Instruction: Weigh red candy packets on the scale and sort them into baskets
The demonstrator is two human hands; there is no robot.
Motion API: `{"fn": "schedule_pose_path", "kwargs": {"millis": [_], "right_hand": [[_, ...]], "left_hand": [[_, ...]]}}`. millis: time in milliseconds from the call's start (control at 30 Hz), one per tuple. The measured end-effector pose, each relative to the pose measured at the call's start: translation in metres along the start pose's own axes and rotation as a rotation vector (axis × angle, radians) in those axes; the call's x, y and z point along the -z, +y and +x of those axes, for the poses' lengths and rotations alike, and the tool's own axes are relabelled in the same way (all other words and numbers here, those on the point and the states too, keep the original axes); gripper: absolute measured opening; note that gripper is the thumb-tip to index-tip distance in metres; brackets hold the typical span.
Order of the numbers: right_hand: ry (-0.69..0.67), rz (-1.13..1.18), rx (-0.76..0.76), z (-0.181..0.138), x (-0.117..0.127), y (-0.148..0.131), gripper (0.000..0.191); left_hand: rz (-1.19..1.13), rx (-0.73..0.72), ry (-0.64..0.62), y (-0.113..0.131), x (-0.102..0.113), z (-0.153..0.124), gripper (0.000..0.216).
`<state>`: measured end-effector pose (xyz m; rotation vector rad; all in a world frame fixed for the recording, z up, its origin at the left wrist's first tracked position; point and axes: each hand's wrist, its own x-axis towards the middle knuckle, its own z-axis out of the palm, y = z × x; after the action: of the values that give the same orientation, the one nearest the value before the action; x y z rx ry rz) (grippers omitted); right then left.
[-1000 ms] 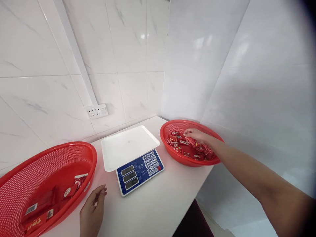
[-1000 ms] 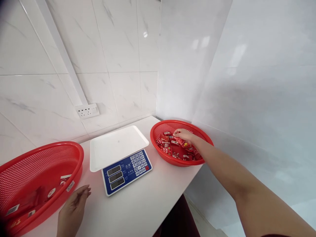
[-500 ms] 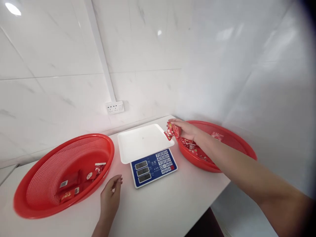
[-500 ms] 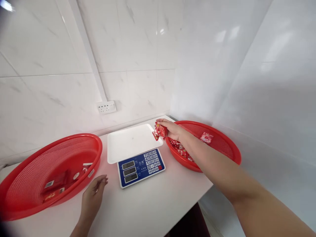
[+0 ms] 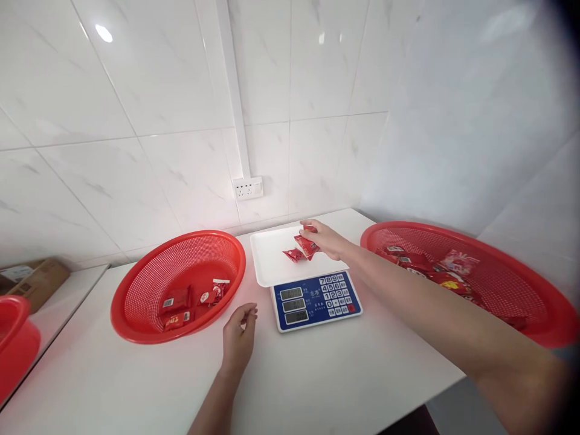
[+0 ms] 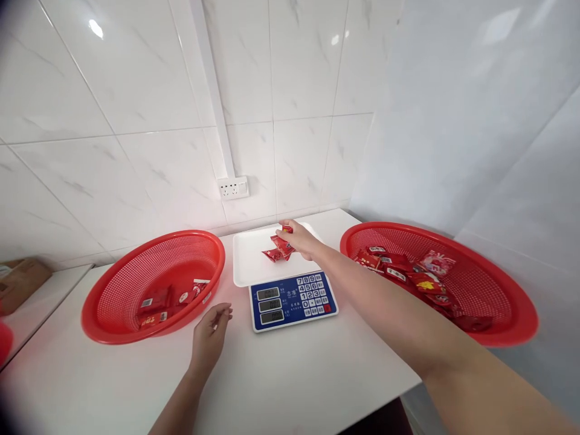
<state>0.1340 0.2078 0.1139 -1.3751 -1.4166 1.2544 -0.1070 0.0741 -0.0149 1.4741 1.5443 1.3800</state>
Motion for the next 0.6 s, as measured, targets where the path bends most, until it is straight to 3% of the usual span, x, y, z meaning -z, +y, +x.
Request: {"fn": "schedule_pose_path", "kwargs": {"millis": [300,600], "right_hand": [[0.119,-0.075,-0.032,0.004,0.018,0.012,0.035],[0.175,-0.206,0.083,-0.003,0.028,0.025,0.037]], "left_hand": [[0.02,-0.009,-0.013,0.002,0.0,-0.001,0.028],[0.029,-0.018,-0.005,0.004,0.0,-0.001,0.029]]}}
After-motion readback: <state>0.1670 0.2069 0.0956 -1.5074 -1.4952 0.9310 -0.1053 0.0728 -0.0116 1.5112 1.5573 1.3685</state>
